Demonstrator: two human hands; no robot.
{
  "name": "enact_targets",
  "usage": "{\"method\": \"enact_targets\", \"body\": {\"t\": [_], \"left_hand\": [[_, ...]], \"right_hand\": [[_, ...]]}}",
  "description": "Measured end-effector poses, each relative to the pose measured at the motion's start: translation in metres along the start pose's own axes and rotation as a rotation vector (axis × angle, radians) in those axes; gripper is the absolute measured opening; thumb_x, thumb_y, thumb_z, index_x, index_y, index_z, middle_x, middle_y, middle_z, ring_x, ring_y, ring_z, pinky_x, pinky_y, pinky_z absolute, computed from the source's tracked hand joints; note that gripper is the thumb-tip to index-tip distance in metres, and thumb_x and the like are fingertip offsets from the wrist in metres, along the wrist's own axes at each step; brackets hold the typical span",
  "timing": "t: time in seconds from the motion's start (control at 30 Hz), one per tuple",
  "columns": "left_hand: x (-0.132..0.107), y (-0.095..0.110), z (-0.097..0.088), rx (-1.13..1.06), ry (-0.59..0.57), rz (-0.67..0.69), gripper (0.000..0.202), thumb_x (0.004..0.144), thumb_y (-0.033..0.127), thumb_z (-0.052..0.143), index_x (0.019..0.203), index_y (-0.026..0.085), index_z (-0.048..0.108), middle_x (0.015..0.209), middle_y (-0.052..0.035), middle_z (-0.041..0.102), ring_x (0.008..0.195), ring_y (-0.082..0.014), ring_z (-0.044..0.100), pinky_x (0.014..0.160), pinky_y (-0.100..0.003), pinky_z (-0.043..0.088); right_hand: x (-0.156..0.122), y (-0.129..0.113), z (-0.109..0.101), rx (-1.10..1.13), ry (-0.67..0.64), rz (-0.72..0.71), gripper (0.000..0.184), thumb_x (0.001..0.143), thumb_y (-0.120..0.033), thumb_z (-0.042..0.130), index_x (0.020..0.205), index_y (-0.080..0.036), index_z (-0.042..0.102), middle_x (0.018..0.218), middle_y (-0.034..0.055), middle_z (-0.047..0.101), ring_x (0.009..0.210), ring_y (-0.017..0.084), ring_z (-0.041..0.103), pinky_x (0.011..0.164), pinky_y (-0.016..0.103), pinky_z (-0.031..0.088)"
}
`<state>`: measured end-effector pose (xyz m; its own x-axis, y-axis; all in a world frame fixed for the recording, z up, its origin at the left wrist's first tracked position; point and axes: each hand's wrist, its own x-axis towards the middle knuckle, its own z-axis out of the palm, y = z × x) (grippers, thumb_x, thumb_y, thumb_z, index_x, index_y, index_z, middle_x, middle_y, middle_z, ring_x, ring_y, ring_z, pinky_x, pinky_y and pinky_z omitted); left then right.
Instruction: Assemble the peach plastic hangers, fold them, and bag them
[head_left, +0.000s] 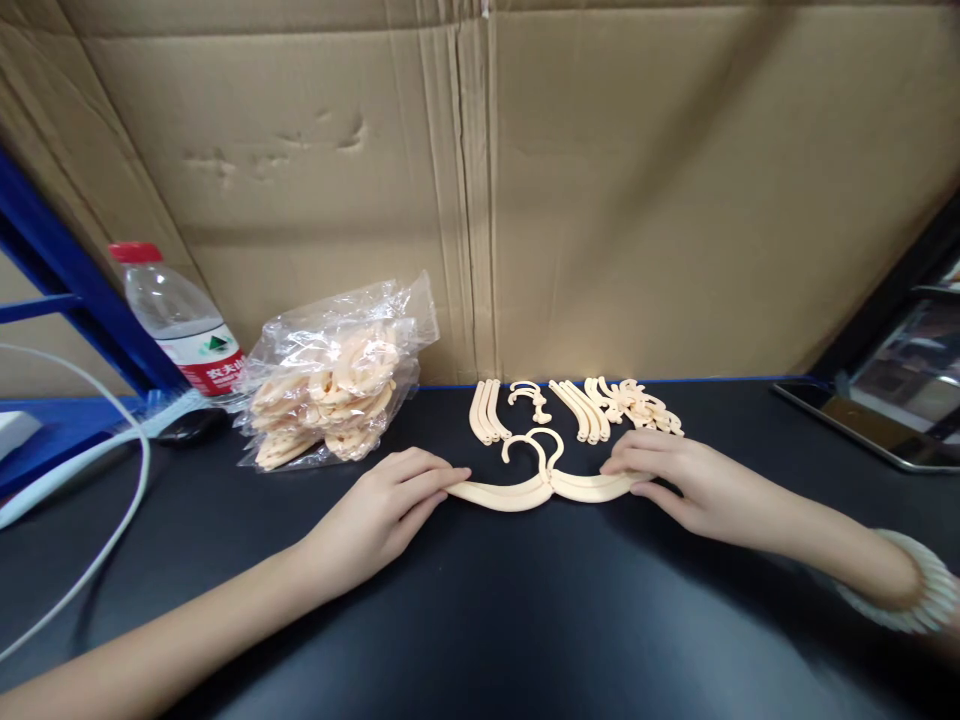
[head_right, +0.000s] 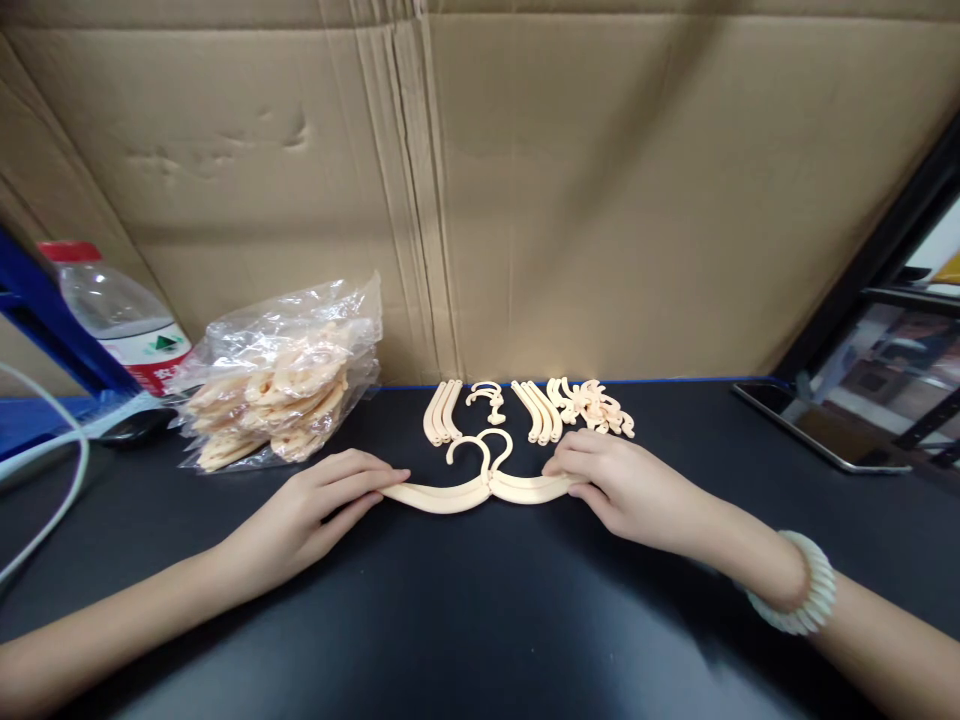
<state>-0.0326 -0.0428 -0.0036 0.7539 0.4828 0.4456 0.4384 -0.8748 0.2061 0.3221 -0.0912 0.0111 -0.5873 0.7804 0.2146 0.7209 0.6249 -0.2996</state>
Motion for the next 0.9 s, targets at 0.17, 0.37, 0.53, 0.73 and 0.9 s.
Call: {"method": "enact_targets", "body": {"t": [0.17,0.37,0.53,0.73,0.9], "left_hand": [[-0.001,-0.001,0.0,0.01,-0.002,-0.023,0.03,0.097,0.015,0.047,0.125,0.02,0.057,0.111,-0.0086,0.064,0.101,-0.0203,0.061,0.088,-0.033,0.05],[0.0,0.001,-0.002,0.017,0.004,0.038,0.025,0.096,0.012,0.05,0.119,0.019,0.057,0.114,-0.0084,0.063,0.109,-0.0205,0.057,0.095,-0.034,0.047],[-0.001,0.002,-0.002,0.053,0.036,0.069,0.025,0.096,0.01,0.049,0.115,0.019,0.06,0.121,-0.0105,0.061,0.114,-0.0223,0.055,0.096,-0.037,0.048],[0.0,0.001,-0.001,0.072,0.038,0.071,0.027,0.096,0.01,0.047,0.116,0.02,0.061,0.119,-0.01,0.062,0.111,-0.0222,0.058,0.093,-0.035,0.049],[-0.001,0.0,0.0,0.059,0.052,0.046,0.027,0.095,0.012,0.05,0.119,0.02,0.058,0.113,-0.009,0.063,0.106,-0.021,0.059,0.091,-0.034,0.049]], "right_hand": [[0.0,0.003,0.002,-0.007,0.021,-0.028,0.031,0.096,-0.013,0.036,0.11,-0.018,0.062,0.101,0.0097,0.061,0.094,0.022,0.059,0.082,0.038,0.05],[-0.001,-0.002,0.003,-0.049,0.137,-0.077,0.03,0.091,-0.011,0.044,0.115,-0.02,0.061,0.109,0.0098,0.063,0.103,0.023,0.059,0.089,0.04,0.051],[0.002,-0.003,0.001,-0.066,0.338,-0.125,0.029,0.09,-0.009,0.048,0.114,-0.021,0.061,0.109,0.0084,0.065,0.106,0.023,0.06,0.092,0.041,0.05],[-0.009,-0.047,-0.012,-0.214,0.732,-0.306,0.048,0.085,0.0,0.054,0.127,-0.022,0.056,0.1,0.0073,0.07,0.09,0.023,0.066,0.083,0.041,0.053],[-0.039,-0.094,-0.005,-0.402,0.624,-0.359,0.032,0.093,-0.009,0.048,0.113,-0.023,0.068,0.085,0.0014,0.075,0.078,0.018,0.069,0.088,0.031,0.054]]}}
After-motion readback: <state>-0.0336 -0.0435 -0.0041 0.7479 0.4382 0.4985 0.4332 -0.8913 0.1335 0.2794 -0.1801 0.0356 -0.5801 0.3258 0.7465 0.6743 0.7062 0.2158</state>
